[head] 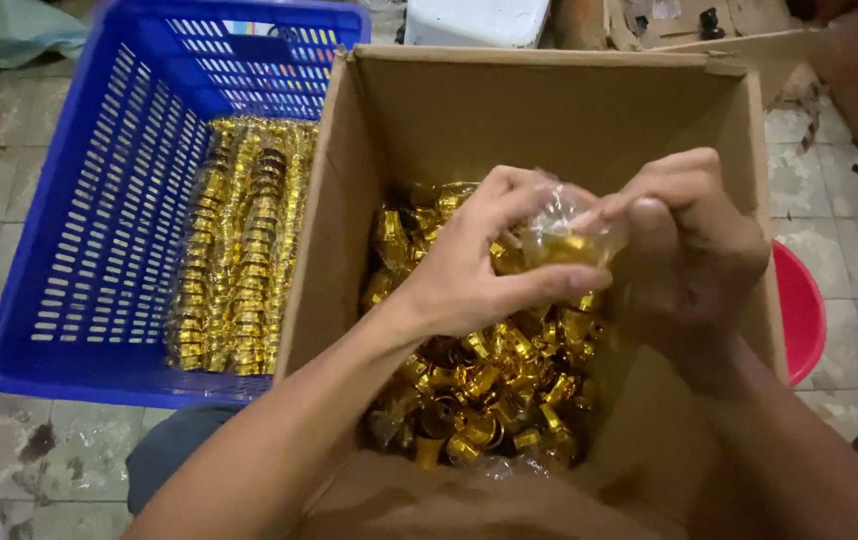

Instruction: The person repeatedly picks small gold-colored items from a cardboard box, wraps each one in a clear plastic bag, and places the wrapped items into a blue plastic basket. The person also discards empty plastic bags into a red basin.

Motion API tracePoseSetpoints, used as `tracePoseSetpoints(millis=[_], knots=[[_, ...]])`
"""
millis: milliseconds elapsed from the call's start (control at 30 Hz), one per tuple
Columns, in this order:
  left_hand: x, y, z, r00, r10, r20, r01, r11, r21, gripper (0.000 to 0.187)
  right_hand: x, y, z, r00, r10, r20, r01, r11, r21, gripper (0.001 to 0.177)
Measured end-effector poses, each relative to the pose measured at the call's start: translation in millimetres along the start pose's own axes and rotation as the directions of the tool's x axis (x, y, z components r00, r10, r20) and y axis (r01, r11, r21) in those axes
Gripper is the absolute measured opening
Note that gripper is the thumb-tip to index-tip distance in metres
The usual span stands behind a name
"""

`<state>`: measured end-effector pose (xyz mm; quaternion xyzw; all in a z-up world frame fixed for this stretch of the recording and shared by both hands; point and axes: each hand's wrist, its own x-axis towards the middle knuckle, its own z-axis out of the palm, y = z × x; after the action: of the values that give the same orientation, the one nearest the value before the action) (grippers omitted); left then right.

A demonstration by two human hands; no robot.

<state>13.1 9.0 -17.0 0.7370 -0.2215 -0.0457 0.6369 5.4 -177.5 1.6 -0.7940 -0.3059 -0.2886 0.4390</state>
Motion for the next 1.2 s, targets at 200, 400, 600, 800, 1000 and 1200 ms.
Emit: tracePoseSetpoints(millis=[200, 400, 600, 800, 1000, 1200], knots=[[3, -23, 4, 0.999, 0.032, 0.028, -0.038, 0.967, 0.253, 0.013, 0, 6, -10, 0.998, 0.054, 0.032, -0.054, 0.998, 0.011, 0.024], [8, -8, -4, 0.977, -0.195, 0.090, 0.145, 0.908, 0.392, 0.013, 0, 14, -12, 0.966, 0.248, -0.074, -0.242, 0.967, 0.082, 0.023], [6, -5, -1, 0.907, -0.412, 0.084, 0.333, 0.826, 0.454, 0.022, 1, 33, -27, 0.956, 0.289, -0.057, -0.282, 0.953, 0.108, 0.019], [1, 1, -6, 0.985, -0.063, -0.161, 0.043, 0.991, -0.124, 0.018, 17, 20, -28, 0.670, 0.549, 0.500, -0.429, 0.836, -0.343, 0.082], [-11, 28, -1, 0.996, -0.012, 0.091, 0.017, 0.999, -0.051, 0.017, 10, 25, -53, 0.788, 0.279, 0.549, -0.188, 0.958, -0.217, 0.035], [-6, 29, -11, 0.998, -0.040, 0.057, 0.015, 0.925, 0.380, 0.027, -91, 161, -164, 0.845, 0.530, -0.068, -0.526, 0.804, -0.277, 0.010]])
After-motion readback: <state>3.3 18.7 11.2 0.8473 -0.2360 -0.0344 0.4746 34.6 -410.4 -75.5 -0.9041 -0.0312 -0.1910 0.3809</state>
